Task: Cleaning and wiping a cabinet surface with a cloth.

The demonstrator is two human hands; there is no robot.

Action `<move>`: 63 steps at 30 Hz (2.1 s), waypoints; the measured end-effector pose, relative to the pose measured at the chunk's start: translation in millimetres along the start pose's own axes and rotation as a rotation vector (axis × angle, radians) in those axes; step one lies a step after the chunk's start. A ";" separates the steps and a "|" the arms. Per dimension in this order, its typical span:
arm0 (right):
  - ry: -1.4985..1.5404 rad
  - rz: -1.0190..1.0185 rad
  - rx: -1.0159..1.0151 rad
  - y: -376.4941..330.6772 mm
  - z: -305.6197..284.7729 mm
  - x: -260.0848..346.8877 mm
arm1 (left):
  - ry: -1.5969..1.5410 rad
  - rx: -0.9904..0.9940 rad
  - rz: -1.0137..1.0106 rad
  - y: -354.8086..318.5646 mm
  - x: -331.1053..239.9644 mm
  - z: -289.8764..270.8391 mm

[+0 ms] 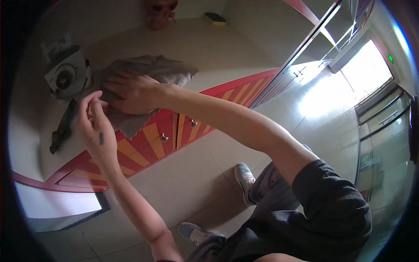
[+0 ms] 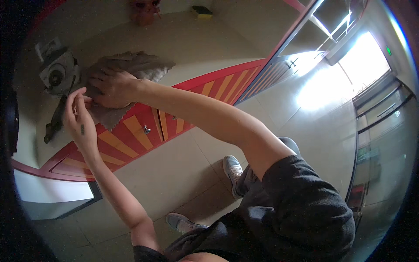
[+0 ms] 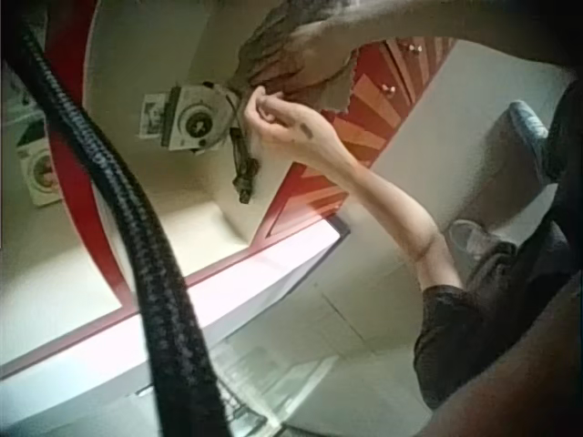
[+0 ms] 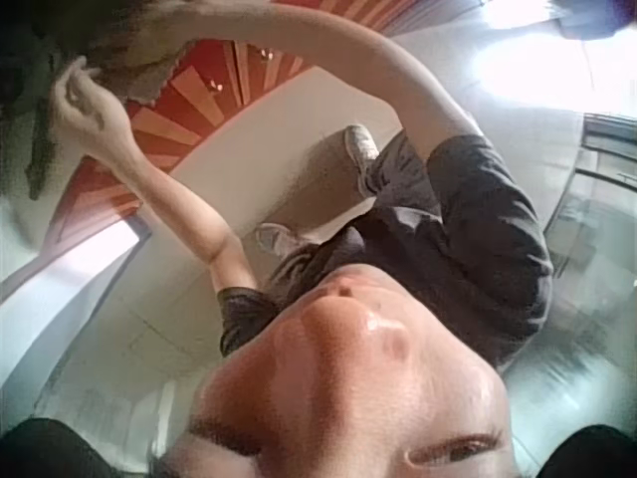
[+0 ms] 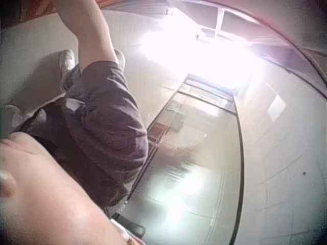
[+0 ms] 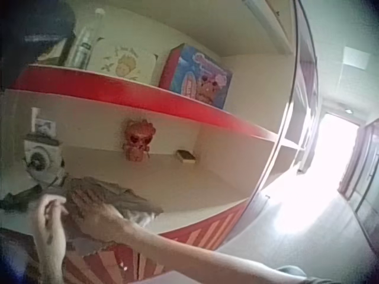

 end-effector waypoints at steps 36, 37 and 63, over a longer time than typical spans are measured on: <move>-0.136 0.688 0.493 -383.9 -56.9 -340.4 | 0.347 -0.090 0.129 3.5 5.9 18.1; -0.080 0.748 0.487 -382.6 -56.9 -334.8 | 0.333 -0.092 0.136 1.8 7.3 18.9; 0.237 0.638 0.510 -137.9 -62.7 -42.5 | 0.167 -0.229 0.232 -3.7 -13.2 5.0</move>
Point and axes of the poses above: each hand's wrist, its own y-axis towards the middle knuckle, its own z-axis out of the palm, x = y × z, the point moved 8 cm from there along y, towards the middle knuckle, and after that the axes turned 6 degrees about x, right-handed, at the moved point
